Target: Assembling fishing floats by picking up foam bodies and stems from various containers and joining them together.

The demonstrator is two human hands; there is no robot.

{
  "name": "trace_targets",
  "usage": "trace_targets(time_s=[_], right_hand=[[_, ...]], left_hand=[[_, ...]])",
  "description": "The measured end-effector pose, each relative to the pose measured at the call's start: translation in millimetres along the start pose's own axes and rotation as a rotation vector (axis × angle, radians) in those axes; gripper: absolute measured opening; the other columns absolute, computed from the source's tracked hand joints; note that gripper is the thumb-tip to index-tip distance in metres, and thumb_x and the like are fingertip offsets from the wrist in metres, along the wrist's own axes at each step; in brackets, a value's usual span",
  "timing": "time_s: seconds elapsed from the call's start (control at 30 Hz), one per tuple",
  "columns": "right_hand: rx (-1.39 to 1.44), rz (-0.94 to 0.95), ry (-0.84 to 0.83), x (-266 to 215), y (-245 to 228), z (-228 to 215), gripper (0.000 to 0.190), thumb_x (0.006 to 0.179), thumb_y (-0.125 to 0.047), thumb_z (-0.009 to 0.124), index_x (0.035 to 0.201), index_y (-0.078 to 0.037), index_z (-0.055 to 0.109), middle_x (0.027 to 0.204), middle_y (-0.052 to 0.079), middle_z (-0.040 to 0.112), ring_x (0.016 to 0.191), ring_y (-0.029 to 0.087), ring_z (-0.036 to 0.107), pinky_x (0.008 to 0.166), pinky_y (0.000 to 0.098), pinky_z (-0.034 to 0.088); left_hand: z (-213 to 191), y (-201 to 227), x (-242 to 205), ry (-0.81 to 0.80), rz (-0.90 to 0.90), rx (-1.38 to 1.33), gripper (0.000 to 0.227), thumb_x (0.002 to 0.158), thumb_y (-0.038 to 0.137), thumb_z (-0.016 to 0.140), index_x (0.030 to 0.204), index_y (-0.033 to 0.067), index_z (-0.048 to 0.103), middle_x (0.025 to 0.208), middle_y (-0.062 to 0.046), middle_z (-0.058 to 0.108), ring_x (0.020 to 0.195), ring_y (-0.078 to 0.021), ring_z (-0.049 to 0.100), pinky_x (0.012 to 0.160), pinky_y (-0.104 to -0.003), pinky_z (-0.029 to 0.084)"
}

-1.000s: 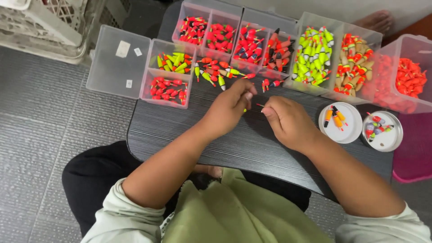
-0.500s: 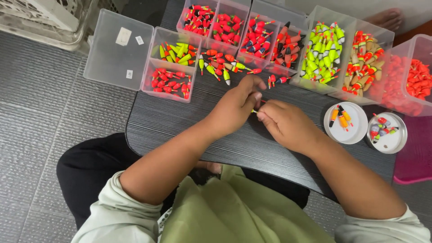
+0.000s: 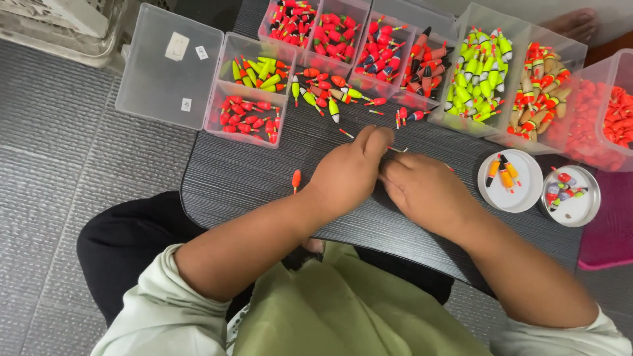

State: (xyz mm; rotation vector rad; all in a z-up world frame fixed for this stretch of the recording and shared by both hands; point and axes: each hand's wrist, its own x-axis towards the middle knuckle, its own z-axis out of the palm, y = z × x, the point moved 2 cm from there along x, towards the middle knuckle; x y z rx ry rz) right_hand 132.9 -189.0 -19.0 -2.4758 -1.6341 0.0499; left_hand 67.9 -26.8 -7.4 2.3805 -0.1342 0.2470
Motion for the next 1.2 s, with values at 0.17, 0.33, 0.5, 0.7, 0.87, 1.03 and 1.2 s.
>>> trace_targets(time_s=[0.17, 0.33, 0.5, 0.7, 0.87, 1.03, 1.2], right_hand=[[0.029, 0.020, 0.050, -2.2, 1.0, -0.3, 0.020, 0.100, -0.023, 0.051, 0.098, -0.011, 0.067, 0.091, 0.007, 0.065, 0.087, 0.026, 0.069, 0.072, 0.0338, 0.058], [0.103, 0.059, 0.084, -1.0, 0.8, -8.9, 0.023, 0.103, -0.024, 0.051, 0.092, -0.011, 0.067, 0.085, 0.005, 0.063, 0.082, 0.024, 0.068, 0.069, 0.0316, 0.057], [0.226, 0.122, 0.033, 2.9, 0.4, -15.4, 0.023, 0.104, -0.024, 0.051, 0.092, -0.013, 0.067, 0.080, 0.004, 0.064, 0.078, 0.025, 0.069, 0.065, 0.0333, 0.057], [0.149, 0.040, 0.083, 1.0, 1.5, -10.0, 0.021, 0.105, -0.022, 0.050, 0.098, -0.011, 0.068, 0.084, 0.007, 0.065, 0.082, 0.025, 0.069, 0.066, 0.0323, 0.058], [-0.079, -0.041, 0.079, -2.1, -3.3, -10.5, 0.018, 0.103, -0.023, 0.053, 0.104, -0.012, 0.067, 0.088, 0.007, 0.064, 0.086, 0.024, 0.069, 0.071, 0.0321, 0.058], [-0.263, -0.071, 0.086, -9.2, -11.2, -13.5, 0.016, 0.100, -0.023, 0.052, 0.103, -0.015, 0.065, 0.083, 0.002, 0.059, 0.083, 0.022, 0.067, 0.071, 0.0349, 0.057], [-0.369, -0.119, 0.099, -13.9, -12.9, -12.8, 0.019, 0.102, -0.022, 0.048, 0.100, -0.014, 0.065, 0.083, 0.002, 0.059, 0.084, 0.022, 0.065, 0.072, 0.0357, 0.056]], left_hand=[[5.5, -8.9, 6.0, 0.031, -0.069, -0.228, 0.017, 0.103, 0.009, 0.042, 0.118, 0.0022, 0.047, 0.094, -0.018, 0.060, 0.075, -0.0445, 0.070, 0.064, -0.050, 0.057], [7.6, -14.9, 9.5, 0.090, -0.113, -0.349, 0.016, 0.103, 0.006, 0.044, 0.119, 0.0081, 0.045, 0.094, -0.009, 0.064, 0.084, -0.0365, 0.074, 0.067, -0.043, 0.059], [9.4, -17.5, 12.0, 0.131, -0.091, -0.504, 0.018, 0.101, 0.000, 0.045, 0.116, 0.0077, 0.042, 0.091, -0.006, 0.067, 0.082, -0.0288, 0.073, 0.069, -0.041, 0.058], [12.4, -23.2, 15.1, 0.124, -0.067, -0.584, 0.019, 0.101, -0.004, 0.043, 0.117, 0.0052, 0.040, 0.086, -0.008, 0.067, 0.075, -0.0238, 0.068, 0.063, -0.036, 0.054], [12.4, -20.8, 13.3, 0.105, -0.066, -0.500, 0.020, 0.100, -0.003, 0.044, 0.118, 0.0048, 0.040, 0.088, -0.009, 0.069, 0.074, -0.0258, 0.070, 0.060, -0.037, 0.054], [10.0, -16.1, 12.8, 0.050, -0.091, -0.422, 0.019, 0.101, -0.002, 0.043, 0.120, 0.0029, 0.041, 0.090, -0.010, 0.069, 0.075, -0.0282, 0.072, 0.060, -0.038, 0.056], [11.7, -15.6, 13.5, 0.017, -0.096, -0.396, 0.020, 0.102, -0.001, 0.040, 0.122, 0.0032, 0.040, 0.091, -0.009, 0.067, 0.076, -0.0276, 0.073, 0.063, -0.039, 0.058]])
